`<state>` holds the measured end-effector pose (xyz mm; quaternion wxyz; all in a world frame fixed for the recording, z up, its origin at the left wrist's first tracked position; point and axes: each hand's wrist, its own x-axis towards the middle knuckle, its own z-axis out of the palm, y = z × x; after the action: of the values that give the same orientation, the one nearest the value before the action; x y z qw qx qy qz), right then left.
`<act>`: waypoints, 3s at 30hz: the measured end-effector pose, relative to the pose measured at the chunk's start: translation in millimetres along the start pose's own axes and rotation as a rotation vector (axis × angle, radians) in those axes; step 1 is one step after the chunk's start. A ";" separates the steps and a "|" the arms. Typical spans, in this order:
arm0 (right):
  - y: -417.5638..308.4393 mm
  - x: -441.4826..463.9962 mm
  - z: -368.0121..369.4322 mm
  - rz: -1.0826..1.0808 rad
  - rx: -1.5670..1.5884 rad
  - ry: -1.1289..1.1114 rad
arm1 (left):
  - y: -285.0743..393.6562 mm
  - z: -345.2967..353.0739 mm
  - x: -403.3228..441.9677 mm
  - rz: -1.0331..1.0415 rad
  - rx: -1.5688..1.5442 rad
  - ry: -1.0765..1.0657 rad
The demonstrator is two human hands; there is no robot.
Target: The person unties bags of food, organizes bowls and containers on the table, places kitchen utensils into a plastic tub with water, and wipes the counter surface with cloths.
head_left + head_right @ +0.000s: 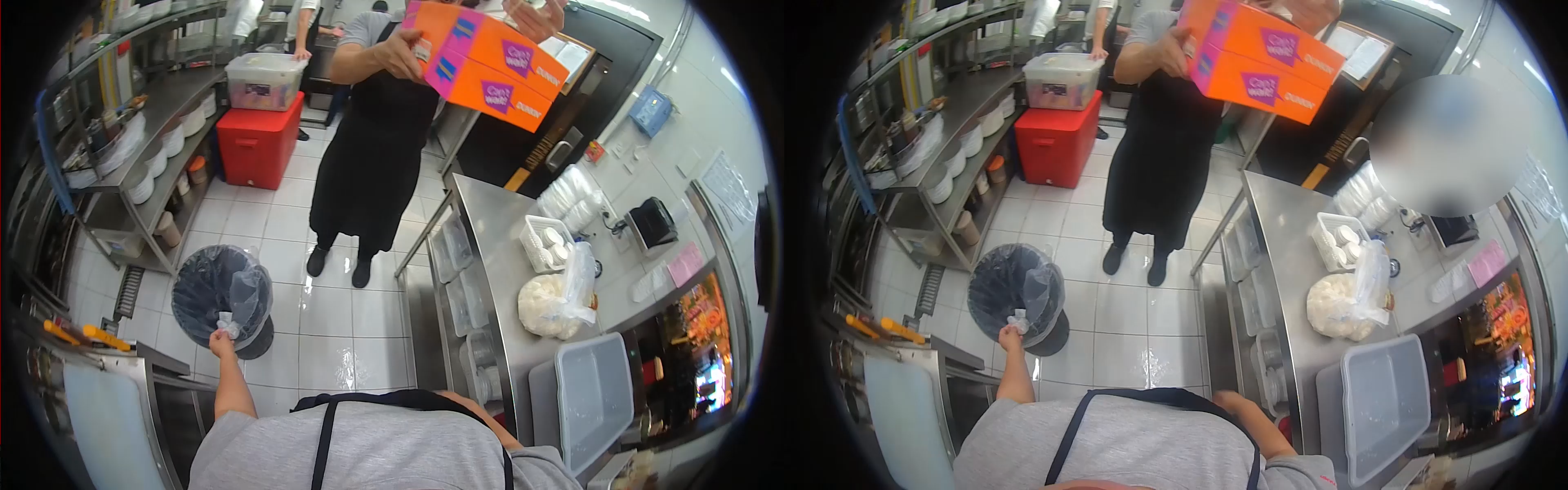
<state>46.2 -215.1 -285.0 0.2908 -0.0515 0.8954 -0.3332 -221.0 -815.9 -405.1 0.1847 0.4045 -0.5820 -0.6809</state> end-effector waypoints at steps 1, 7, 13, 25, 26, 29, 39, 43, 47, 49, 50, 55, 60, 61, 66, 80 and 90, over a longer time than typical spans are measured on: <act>23.6 -29.7 6.4 0.164 -0.052 -0.095 | -4.7 4.0 13.1 -0.006 -0.034 0.025; 51.3 -133.9 45.3 0.850 -0.005 -0.030 | -14.1 25.0 94.1 -0.211 -0.135 -0.176; 17.5 -102.0 73.0 0.606 0.216 0.126 | 49.7 35.6 63.7 -0.285 0.301 -0.136; -215.6 -174.1 -124.3 0.109 -0.006 1.085 | -85.1 85.5 -177.5 -0.216 0.977 -1.232; -209.6 -199.1 -129.4 0.151 -0.007 1.180 | -96.7 89.8 -213.4 -0.165 1.127 -1.368; -167.6 -273.8 -110.8 0.331 -0.003 1.355 | -127.6 102.5 -301.5 0.211 1.155 -2.006; -88.5 -388.2 -53.0 0.584 0.365 1.172 | -15.3 199.2 -554.6 0.036 0.862 -2.054; -59.4 -421.8 -48.5 0.686 0.497 1.097 | 74.8 250.5 -622.7 0.134 0.408 -2.027; -59.3 -433.7 -70.8 0.709 0.311 1.110 | 119.9 308.1 -673.1 0.668 0.216 -1.667; -73.3 -425.1 -107.9 0.433 0.226 1.227 | 129.2 352.3 -692.1 0.713 0.159 -1.603; -79.6 -419.1 -130.2 0.385 0.202 1.222 | 137.4 372.1 -705.7 0.763 0.178 -1.590; -59.2 -347.9 -255.9 0.249 -0.001 1.111 | 155.5 454.3 -778.9 0.779 0.251 -1.575; 51.5 -234.0 -332.1 0.577 -0.296 1.135 | 128.9 507.6 -801.3 0.538 0.325 -1.646; 60.4 -220.7 -338.2 0.729 -0.250 0.959 | 129.4 509.9 -799.3 0.389 0.289 -1.734; 110.3 -221.8 -376.4 0.710 0.062 0.515 | 162.2 535.4 -777.5 0.016 0.184 -2.245; 24.7 -187.3 -402.2 -0.509 1.470 1.622 | 202.8 485.5 -799.4 0.833 -0.017 -2.422; -25.1 -194.4 -446.8 -0.381 1.224 1.507 | 100.0 526.2 -682.8 2.107 -0.021 -1.533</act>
<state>-43.9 74.3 97.4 -0.4373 0.1899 0.4966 -0.7254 -233.0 -9.8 -84.0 0.2526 -0.7346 -0.5689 -0.2700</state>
